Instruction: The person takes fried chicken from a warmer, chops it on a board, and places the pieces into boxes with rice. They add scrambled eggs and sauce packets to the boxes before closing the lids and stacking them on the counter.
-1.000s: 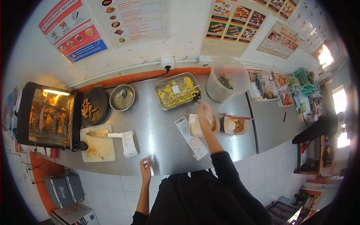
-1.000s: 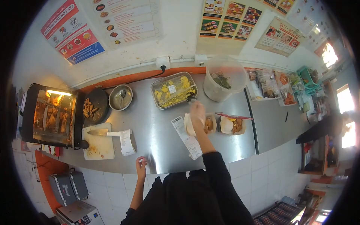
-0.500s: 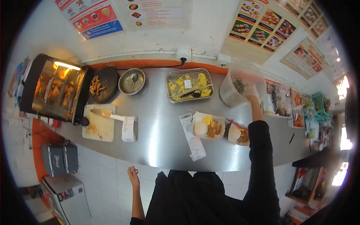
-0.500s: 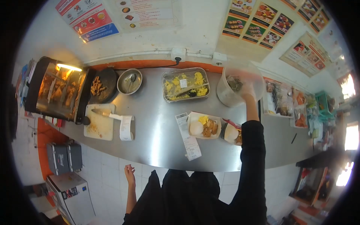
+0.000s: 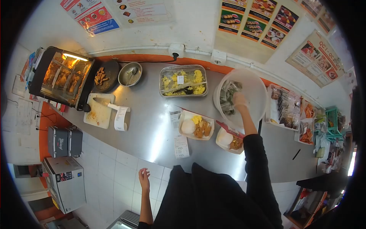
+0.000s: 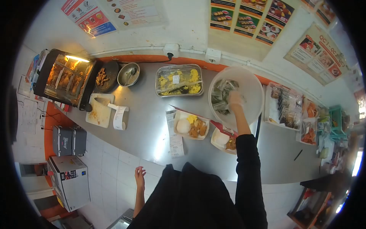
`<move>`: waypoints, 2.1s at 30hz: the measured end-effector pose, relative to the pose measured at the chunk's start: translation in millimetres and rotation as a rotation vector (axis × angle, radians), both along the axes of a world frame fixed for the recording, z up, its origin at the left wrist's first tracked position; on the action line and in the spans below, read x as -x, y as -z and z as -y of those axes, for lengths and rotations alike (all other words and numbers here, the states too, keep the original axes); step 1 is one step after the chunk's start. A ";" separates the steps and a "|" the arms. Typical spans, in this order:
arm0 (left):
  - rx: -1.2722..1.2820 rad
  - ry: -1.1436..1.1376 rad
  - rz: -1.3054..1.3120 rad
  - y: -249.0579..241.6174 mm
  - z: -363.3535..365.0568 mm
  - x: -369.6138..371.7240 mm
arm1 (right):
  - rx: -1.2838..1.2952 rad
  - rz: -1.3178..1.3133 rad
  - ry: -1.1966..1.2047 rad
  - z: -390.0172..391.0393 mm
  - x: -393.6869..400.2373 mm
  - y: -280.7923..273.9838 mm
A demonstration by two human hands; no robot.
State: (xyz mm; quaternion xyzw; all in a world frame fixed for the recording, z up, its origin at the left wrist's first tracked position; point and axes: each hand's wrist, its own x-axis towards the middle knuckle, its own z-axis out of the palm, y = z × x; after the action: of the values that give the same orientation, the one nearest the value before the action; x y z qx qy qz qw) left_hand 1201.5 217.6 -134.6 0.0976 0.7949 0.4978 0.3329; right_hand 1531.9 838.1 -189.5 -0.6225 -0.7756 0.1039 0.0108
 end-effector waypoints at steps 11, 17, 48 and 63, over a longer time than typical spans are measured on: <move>-0.311 0.515 -0.290 -84.0 -195.6 -64.1 | -0.185 -0.481 -0.238 71.8 -28.4 -270.3; -0.619 0.716 -0.095 -185.4 -303.8 -159.4 | 0.201 -0.714 -0.662 188.4 -27.1 -301.2; -0.345 0.731 0.111 -89.0 -223.5 -151.8 | 0.364 -1.361 1.014 370.1 -203.4 -84.9; 0.110 1.112 1.615 -221.2 -232.7 -568.9 | 0.299 -1.459 1.010 340.1 -502.0 -54.9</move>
State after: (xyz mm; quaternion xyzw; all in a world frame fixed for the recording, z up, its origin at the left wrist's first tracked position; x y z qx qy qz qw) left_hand 1770.3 450.2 86.6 0.0726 0.1909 0.1496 0.9674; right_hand 2033.9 497.9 -134.6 -0.6636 -0.1882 0.5559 0.4639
